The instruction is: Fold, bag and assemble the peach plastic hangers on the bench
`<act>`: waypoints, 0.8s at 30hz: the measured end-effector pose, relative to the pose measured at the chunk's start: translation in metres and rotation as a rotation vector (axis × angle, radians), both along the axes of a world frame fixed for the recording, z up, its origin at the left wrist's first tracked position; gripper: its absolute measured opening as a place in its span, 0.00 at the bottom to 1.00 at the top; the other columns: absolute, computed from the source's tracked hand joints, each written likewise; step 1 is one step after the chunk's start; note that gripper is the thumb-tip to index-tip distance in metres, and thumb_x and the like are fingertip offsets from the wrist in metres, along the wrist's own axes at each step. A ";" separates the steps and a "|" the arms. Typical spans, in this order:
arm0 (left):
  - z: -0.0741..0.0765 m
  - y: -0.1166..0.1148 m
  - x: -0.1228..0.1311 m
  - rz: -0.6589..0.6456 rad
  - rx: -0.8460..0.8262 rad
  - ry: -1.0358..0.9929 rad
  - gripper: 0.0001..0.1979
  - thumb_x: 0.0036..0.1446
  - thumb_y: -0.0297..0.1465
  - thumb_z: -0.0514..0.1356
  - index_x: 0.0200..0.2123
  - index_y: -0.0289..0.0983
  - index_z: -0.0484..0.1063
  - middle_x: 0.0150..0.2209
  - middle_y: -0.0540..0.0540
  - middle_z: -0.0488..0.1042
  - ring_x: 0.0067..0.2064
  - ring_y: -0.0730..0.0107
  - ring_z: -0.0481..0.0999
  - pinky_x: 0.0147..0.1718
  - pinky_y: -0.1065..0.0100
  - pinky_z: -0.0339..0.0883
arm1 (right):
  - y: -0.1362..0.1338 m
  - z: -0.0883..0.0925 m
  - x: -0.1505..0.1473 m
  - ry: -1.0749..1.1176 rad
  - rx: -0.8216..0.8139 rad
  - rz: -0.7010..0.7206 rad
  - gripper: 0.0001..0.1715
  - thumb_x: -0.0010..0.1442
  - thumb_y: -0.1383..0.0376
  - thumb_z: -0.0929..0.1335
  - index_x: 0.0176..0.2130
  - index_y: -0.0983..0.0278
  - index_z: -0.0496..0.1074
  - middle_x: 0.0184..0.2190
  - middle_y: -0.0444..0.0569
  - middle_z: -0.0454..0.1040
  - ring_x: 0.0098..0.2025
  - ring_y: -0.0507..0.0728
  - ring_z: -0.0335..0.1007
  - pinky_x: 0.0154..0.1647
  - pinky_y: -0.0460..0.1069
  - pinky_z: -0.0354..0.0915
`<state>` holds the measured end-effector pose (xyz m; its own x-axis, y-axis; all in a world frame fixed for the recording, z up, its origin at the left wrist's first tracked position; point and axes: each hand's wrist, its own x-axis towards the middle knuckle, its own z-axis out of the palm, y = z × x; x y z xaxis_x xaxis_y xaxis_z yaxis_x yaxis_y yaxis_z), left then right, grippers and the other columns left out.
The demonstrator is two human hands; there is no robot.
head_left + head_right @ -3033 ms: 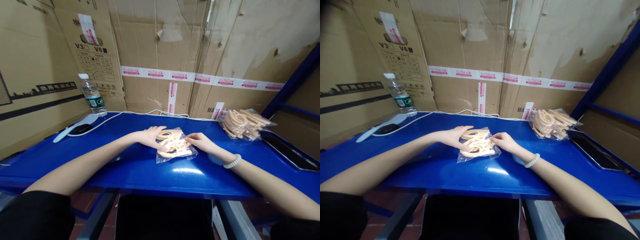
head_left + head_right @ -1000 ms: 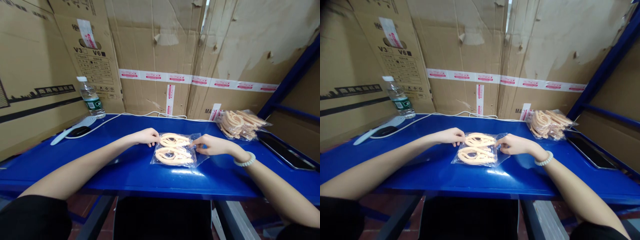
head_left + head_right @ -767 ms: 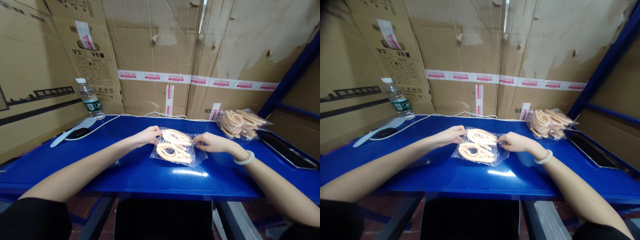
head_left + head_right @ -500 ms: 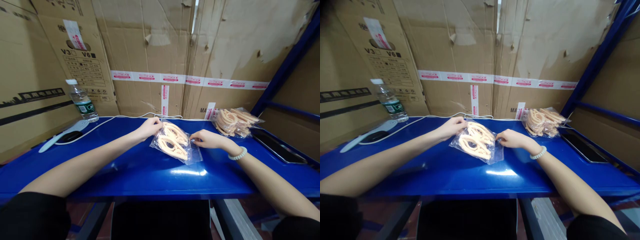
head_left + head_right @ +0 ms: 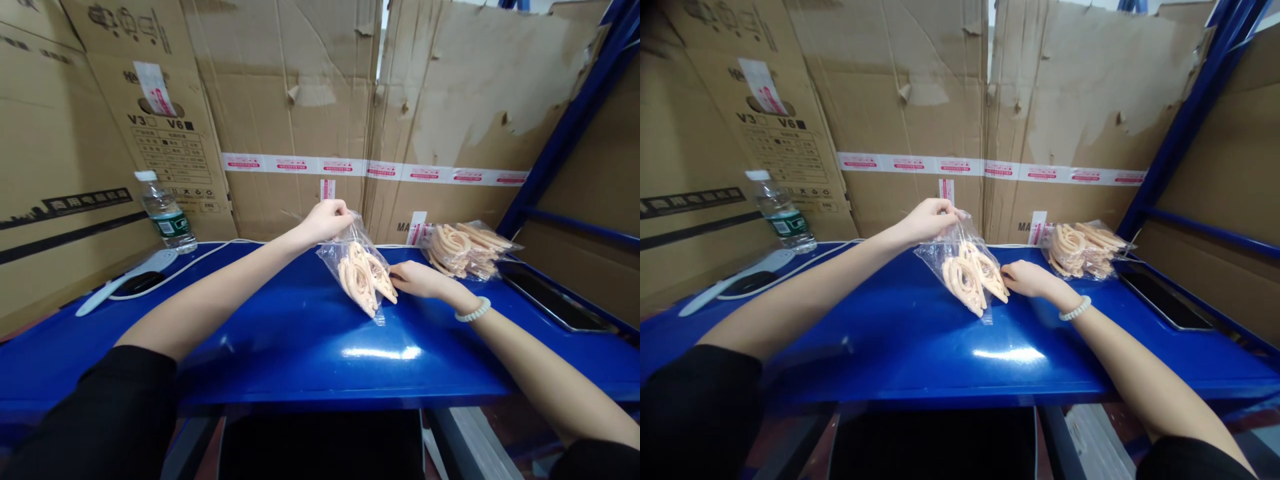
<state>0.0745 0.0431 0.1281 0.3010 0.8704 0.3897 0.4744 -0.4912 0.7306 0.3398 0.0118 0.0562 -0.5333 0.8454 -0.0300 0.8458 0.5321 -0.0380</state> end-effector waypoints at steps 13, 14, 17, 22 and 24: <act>0.026 -0.002 -0.014 -0.198 0.045 -0.140 0.07 0.42 0.22 0.59 0.20 0.35 0.62 0.43 0.35 0.80 0.43 0.62 0.80 0.26 0.72 0.61 | 0.004 -0.012 -0.007 -0.208 0.129 -0.069 0.22 0.75 0.61 0.57 0.41 0.68 0.76 0.40 0.57 0.75 0.37 0.57 0.73 0.36 0.49 0.63; 0.028 0.000 -0.015 -0.209 0.046 -0.140 0.07 0.41 0.22 0.59 0.20 0.35 0.62 0.41 0.35 0.80 0.45 0.60 0.80 0.26 0.72 0.61 | 0.003 -0.013 -0.008 -0.215 0.131 -0.074 0.22 0.75 0.61 0.57 0.42 0.68 0.76 0.41 0.58 0.75 0.37 0.57 0.73 0.36 0.49 0.63; 0.033 0.007 -0.014 -0.237 0.021 -0.134 0.08 0.39 0.21 0.59 0.18 0.36 0.61 0.38 0.34 0.80 0.47 0.55 0.80 0.26 0.71 0.61 | 0.002 -0.013 -0.010 -0.213 0.134 -0.075 0.23 0.75 0.59 0.57 0.45 0.67 0.76 0.43 0.58 0.74 0.39 0.58 0.73 0.36 0.49 0.63; 0.032 0.011 -0.016 -0.264 0.044 -0.101 0.07 0.39 0.22 0.60 0.19 0.35 0.63 0.40 0.36 0.81 0.43 0.58 0.81 0.26 0.71 0.64 | 0.001 -0.015 -0.012 -0.217 0.152 -0.092 0.23 0.75 0.58 0.58 0.47 0.67 0.76 0.45 0.59 0.74 0.42 0.60 0.75 0.36 0.49 0.65; 0.032 0.010 -0.019 -0.256 0.080 -0.071 0.07 0.39 0.22 0.60 0.19 0.35 0.63 0.42 0.36 0.80 0.42 0.60 0.81 0.29 0.69 0.68 | 0.000 -0.015 -0.012 -0.211 0.159 -0.099 0.23 0.75 0.58 0.58 0.47 0.67 0.76 0.46 0.59 0.74 0.43 0.61 0.75 0.37 0.50 0.65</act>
